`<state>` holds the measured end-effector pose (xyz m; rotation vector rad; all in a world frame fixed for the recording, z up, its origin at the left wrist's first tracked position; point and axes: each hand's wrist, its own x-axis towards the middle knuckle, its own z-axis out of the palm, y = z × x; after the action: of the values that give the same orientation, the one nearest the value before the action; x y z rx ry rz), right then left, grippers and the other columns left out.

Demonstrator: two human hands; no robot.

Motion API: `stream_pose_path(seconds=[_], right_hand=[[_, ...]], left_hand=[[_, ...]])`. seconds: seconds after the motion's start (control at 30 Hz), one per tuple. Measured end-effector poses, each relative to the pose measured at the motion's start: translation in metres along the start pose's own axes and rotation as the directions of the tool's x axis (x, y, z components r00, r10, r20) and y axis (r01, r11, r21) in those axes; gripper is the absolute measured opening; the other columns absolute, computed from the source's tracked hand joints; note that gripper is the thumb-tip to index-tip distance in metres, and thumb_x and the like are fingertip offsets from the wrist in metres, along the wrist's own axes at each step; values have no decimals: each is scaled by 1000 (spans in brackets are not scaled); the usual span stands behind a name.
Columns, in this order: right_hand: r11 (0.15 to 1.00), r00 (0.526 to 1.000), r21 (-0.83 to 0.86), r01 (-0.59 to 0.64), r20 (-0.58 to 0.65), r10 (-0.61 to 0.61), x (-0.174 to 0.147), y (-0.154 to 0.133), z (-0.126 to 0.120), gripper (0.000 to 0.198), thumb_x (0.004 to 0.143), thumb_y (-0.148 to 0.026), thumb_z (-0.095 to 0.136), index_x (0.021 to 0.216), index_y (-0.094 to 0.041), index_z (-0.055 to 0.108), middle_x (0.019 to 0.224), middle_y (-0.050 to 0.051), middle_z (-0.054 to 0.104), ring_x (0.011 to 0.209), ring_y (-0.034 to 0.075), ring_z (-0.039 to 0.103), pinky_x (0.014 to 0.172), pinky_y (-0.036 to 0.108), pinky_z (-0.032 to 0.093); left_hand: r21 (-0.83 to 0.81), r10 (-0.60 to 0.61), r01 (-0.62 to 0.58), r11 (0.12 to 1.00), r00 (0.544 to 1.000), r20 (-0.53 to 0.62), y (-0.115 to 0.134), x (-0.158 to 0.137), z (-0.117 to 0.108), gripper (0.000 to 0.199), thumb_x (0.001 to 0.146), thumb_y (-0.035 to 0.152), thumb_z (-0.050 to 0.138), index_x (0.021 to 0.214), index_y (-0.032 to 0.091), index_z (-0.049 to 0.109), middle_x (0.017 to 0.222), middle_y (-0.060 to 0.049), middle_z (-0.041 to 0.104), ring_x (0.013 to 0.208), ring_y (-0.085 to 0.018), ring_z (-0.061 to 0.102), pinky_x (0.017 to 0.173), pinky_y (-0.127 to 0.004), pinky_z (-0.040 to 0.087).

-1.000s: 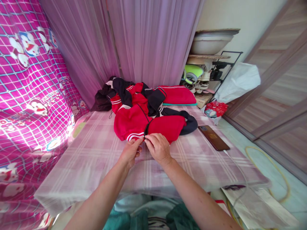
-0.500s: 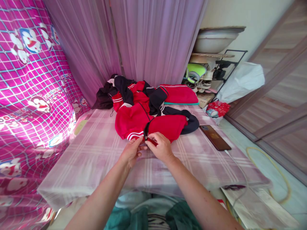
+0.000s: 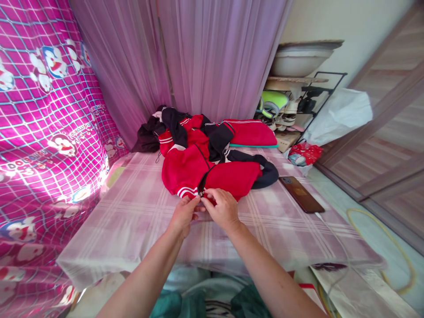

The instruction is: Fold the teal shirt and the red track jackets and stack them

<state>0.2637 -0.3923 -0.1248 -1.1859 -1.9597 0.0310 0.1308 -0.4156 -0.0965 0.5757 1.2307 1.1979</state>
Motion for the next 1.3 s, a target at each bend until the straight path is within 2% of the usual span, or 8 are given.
stream_pose_path(seconds=[0.13, 0.23, 0.37, 0.5, 0.7, 0.97, 1.13, 1.3], right_hand=[[994, 998, 107, -10, 55, 4, 0, 1, -2, 20, 90, -26, 61, 107, -20, 68, 90, 6, 71, 86, 20, 65, 78, 31, 50], [978, 997, 207, 22, 63, -36, 1, 2, -4, 25, 90, -26, 58, 113, -21, 68, 104, 9, 69, 98, 21, 64, 87, 33, 51], [937, 995, 347, -48, 101, 13, 3, 0, -8, 22, 91, -26, 56, 108, -24, 71, 102, 7, 68, 95, 18, 65, 86, 31, 52], [891, 990, 442, -106, 130, 53, 9, -5, -10, 17, 91, -24, 56, 100, -21, 70, 99, 7, 67, 92, 18, 65, 82, 30, 53], [909, 971, 381, -169, 224, 86, 14, -9, -10, 13, 85, -19, 59, 96, -21, 68, 93, 5, 68, 84, 17, 65, 75, 29, 51], [973, 976, 228, 29, 202, -76, 11, -15, -15, 16, 85, -20, 61, 99, -21, 68, 103, 7, 69, 98, 20, 64, 86, 32, 50], [987, 987, 161, -17, 163, -9, 9, -19, -8, 15, 84, -19, 58, 94, -21, 69, 97, 6, 72, 91, 20, 65, 83, 31, 49], [981, 986, 179, -74, 158, 46, 9, -21, -3, 13, 83, -18, 58, 90, -22, 68, 92, 5, 72, 90, 19, 65, 82, 30, 49]], left_hand=[[56, -57, 55, 997, 998, 23, 5, -2, -7, 37, 57, 38, 83, 77, 16, 61, 75, -2, 69, 55, -10, 64, 37, -14, 25], [120, -16, 10, 993, 999, 50, 9, -3, -12, 37, 58, 40, 82, 79, 17, 63, 78, -1, 70, 57, -10, 65, 39, -14, 26], [165, 42, -51, 985, 997, 58, 14, -5, -18, 39, 58, 44, 81, 79, 17, 63, 77, 0, 70, 54, -9, 64, 39, -15, 26], [126, 32, -38, 991, 998, 52, 14, -6, -21, 37, 60, 45, 78, 78, 17, 62, 83, -5, 74, 55, -11, 65, 40, -16, 29], [109, 59, -62, 992, 998, 27, 8, -10, -23, 35, 63, 44, 75, 81, 17, 63, 80, -5, 74, 55, -12, 65, 41, -16, 30], [85, 59, -64, 994, 997, 54, 11, -13, -28, 38, 60, 46, 78, 81, 17, 64, 76, -4, 73, 54, -11, 65, 39, -15, 30], [90, 108, -114, 989, 992, 71, 13, -15, -27, 44, 55, 49, 80, 82, 17, 64, 82, -5, 74, 54, -12, 65, 39, -16, 31], [164, 130, -139, 977, 990, 62, 12, -14, -29, 44, 59, 51, 75, 86, 18, 64, 86, -5, 73, 58, -12, 66, 40, -16, 32]])
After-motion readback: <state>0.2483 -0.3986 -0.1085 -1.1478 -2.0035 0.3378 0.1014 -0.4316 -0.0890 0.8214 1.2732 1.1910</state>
